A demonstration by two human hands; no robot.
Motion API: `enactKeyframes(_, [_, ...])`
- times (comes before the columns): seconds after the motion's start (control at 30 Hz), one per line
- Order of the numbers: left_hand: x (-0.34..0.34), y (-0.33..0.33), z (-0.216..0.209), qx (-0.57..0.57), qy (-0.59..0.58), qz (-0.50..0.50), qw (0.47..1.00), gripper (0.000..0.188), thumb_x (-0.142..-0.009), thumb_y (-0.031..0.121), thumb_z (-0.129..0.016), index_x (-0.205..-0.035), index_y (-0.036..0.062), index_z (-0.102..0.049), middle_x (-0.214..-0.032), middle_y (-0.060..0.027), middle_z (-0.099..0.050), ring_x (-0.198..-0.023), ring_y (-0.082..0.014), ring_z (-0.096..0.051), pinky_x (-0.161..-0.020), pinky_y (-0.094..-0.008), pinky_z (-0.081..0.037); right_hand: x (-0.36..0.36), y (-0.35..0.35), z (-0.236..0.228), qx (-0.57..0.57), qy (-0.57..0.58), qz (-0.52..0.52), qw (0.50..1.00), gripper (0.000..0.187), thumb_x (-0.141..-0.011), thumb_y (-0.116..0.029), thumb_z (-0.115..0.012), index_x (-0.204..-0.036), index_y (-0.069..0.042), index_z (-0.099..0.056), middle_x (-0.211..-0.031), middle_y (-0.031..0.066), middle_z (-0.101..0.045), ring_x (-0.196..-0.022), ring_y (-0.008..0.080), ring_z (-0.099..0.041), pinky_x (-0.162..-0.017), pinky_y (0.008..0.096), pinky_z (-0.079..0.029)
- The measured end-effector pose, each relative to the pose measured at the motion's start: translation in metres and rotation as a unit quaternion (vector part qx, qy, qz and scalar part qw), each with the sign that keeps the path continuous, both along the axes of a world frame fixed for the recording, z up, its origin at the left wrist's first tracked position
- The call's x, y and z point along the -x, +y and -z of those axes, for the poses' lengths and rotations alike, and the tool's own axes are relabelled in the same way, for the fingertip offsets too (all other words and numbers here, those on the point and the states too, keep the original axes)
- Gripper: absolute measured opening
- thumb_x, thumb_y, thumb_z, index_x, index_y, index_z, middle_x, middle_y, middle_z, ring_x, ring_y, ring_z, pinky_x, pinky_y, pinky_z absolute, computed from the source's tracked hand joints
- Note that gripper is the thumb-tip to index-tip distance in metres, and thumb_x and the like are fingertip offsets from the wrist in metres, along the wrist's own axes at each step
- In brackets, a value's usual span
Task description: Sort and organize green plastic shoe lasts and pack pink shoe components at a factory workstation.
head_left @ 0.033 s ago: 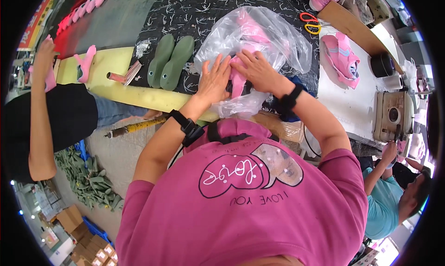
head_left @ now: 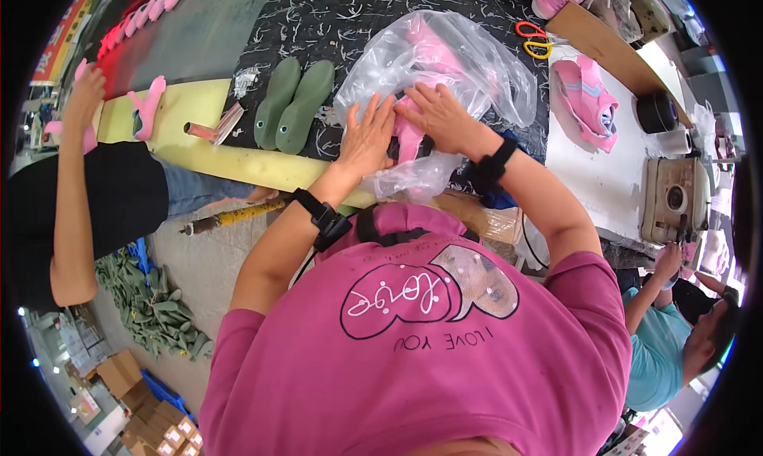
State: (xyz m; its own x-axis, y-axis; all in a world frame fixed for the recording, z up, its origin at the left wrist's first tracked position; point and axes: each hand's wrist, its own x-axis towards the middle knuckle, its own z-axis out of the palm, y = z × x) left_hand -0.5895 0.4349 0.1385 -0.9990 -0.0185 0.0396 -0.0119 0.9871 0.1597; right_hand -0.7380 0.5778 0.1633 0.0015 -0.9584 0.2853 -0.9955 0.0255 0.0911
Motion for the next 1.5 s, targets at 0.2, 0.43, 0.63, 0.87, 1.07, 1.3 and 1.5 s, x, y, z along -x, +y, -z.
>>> enactKeyframes(0.2, [-0.023, -0.013, 0.011, -0.005, 0.024, -0.027, 0.999, 0.098, -0.051, 0.031, -0.083, -0.132, -0.0015, -0.037, -0.141, -0.0156, -0.030, -0.135, -0.0330, -0.024, -0.102, -0.0544, -0.019, 0.032, 0.001, -0.016, -0.200, -0.120, 0.028, 0.972, 0.052, -0.054, -0.025, -0.077, -0.097, -0.003, -0.057, -0.100, 0.0118, -0.056, -0.103, 0.0298, -0.051, -0.089, 0.0375, -0.040])
enactKeyframes(0.43, [-0.034, -0.018, 0.020, -0.001, 0.029, -0.058, 0.998, 0.086, -0.058, 0.027, -0.081, -0.131, 0.0022, -0.041, -0.140, -0.0128, -0.034, -0.133, -0.0303, -0.028, -0.102, -0.0543, -0.019, 0.025, 0.036, -0.062, -0.155, -0.350, 0.184, 0.905, 0.059, -0.055, -0.030, -0.083, -0.094, 0.004, -0.054, -0.092, 0.0231, -0.059, -0.089, 0.0372, -0.057, -0.079, 0.0398, -0.045])
enactKeyframes(0.63, [-0.037, -0.024, 0.025, -0.002, 0.015, -0.036, 0.999, 0.067, -0.067, 0.025, -0.076, -0.125, 0.0080, -0.049, -0.136, -0.0102, -0.041, -0.131, -0.0275, -0.032, -0.101, -0.0554, -0.019, 0.037, 0.063, -0.073, 0.197, -0.803, 0.129, 0.547, 0.041, -0.085, -0.023, -0.066, -0.112, 0.005, -0.055, -0.103, 0.0072, -0.063, -0.089, 0.0128, -0.060, -0.079, 0.0290, -0.049])
enactKeyframes(0.87, [-0.020, -0.017, -0.021, -0.259, 0.159, -0.140, 0.943, 0.045, -0.074, 0.022, -0.070, -0.115, 0.0082, -0.058, -0.120, -0.0102, -0.056, -0.119, -0.0310, -0.046, -0.103, -0.0443, -0.024, 0.009, 0.032, -0.061, 0.180, -0.808, 0.143, 0.543, 0.025, -0.088, -0.008, -0.055, -0.109, 0.006, -0.056, -0.099, 0.0062, -0.064, -0.090, 0.0123, -0.057, -0.083, 0.0259, -0.042])
enactKeyframes(1.07, [0.001, 0.003, -0.047, -0.575, 0.164, -0.111, 0.794, 0.077, -0.068, 0.036, -0.078, -0.129, 0.0036, -0.043, -0.120, -0.0170, -0.054, -0.118, -0.0292, -0.049, -0.101, -0.0390, -0.035, -0.037, 0.002, -0.062, 0.149, -0.809, 0.056, 0.565, 0.042, -0.082, -0.002, -0.053, -0.123, 0.008, -0.046, -0.121, 0.0166, -0.054, -0.106, 0.0224, -0.055, -0.094, 0.0322, -0.040])
enactKeyframes(1.3, [-0.007, 0.001, -0.051, -0.682, 0.127, -0.185, 0.696, 0.063, -0.072, 0.010, -0.063, -0.130, -0.0016, -0.040, -0.108, -0.0097, -0.060, -0.096, -0.0153, -0.059, -0.086, -0.0272, -0.046, -0.044, -0.002, -0.068, 0.040, -0.642, 0.062, 0.763, 0.034, -0.084, -0.001, -0.051, -0.118, 0.003, -0.051, -0.113, 0.0194, -0.059, -0.106, 0.0295, -0.058, -0.088, 0.0346, -0.046])
enactKeyframes(1.5, [-0.015, -0.021, 0.002, -0.869, 0.134, -0.230, 0.418, 0.041, -0.079, 0.008, -0.047, -0.118, -0.0032, -0.051, -0.109, -0.0094, -0.060, -0.092, -0.0152, -0.060, -0.083, -0.0278, -0.047, -0.021, 0.023, -0.039, 0.155, -0.437, 0.149, 0.873, 0.024, -0.086, -0.001, -0.051, -0.109, 0.001, -0.058, -0.102, 0.0157, -0.063, -0.096, 0.0266, -0.061, -0.085, 0.0337, -0.047])
